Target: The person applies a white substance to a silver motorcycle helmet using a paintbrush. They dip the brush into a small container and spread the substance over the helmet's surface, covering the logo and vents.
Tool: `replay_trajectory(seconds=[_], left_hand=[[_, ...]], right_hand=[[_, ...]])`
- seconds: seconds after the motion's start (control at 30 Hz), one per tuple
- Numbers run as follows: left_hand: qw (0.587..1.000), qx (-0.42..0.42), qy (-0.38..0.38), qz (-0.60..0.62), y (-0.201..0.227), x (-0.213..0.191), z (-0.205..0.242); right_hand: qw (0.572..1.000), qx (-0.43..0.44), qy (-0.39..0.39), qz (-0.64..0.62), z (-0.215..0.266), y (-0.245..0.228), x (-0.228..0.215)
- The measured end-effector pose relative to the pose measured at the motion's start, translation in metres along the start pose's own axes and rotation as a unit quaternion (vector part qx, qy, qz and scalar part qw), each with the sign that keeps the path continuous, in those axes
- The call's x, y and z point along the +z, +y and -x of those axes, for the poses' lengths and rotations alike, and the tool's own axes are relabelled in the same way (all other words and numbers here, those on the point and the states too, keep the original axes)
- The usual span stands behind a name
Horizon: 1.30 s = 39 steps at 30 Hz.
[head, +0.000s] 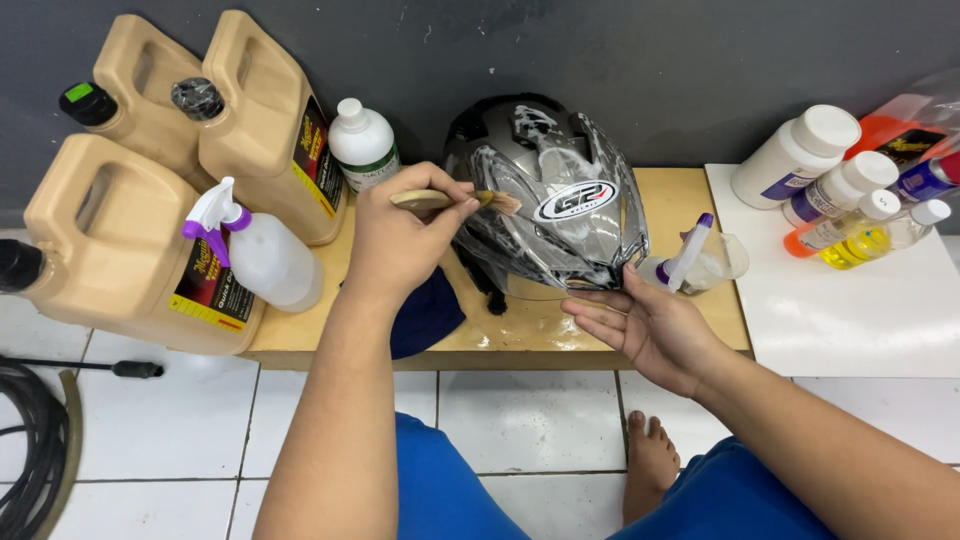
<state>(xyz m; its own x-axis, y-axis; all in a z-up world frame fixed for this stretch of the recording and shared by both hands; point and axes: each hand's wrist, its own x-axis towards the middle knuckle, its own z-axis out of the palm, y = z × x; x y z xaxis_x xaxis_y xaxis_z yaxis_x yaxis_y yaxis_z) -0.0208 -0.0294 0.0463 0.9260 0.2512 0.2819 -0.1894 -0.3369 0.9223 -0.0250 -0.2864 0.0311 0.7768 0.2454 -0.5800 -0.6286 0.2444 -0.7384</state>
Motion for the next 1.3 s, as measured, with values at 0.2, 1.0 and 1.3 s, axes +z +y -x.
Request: replay_trajectory(seconds=[0.2,1.0,1.3], left_hand=[[0.993,-0.039,-0.080,0.082,0.026,0.020,0.016],[0.988,0.141,-0.057,-0.035,0.043,0.029,0.030],[0.960,0.271,-0.063,-0.040,0.006,0.084,0.040]], right_hand=[[0.994,-0.015,-0.017,-0.103,-0.019,0.027,-0.005],[0.916,-0.187,-0.111,0.337,0.006,-0.011,-0.013],[0.600,-0.651,-0.029,0.464,-0.007,0.007,-0.004]])
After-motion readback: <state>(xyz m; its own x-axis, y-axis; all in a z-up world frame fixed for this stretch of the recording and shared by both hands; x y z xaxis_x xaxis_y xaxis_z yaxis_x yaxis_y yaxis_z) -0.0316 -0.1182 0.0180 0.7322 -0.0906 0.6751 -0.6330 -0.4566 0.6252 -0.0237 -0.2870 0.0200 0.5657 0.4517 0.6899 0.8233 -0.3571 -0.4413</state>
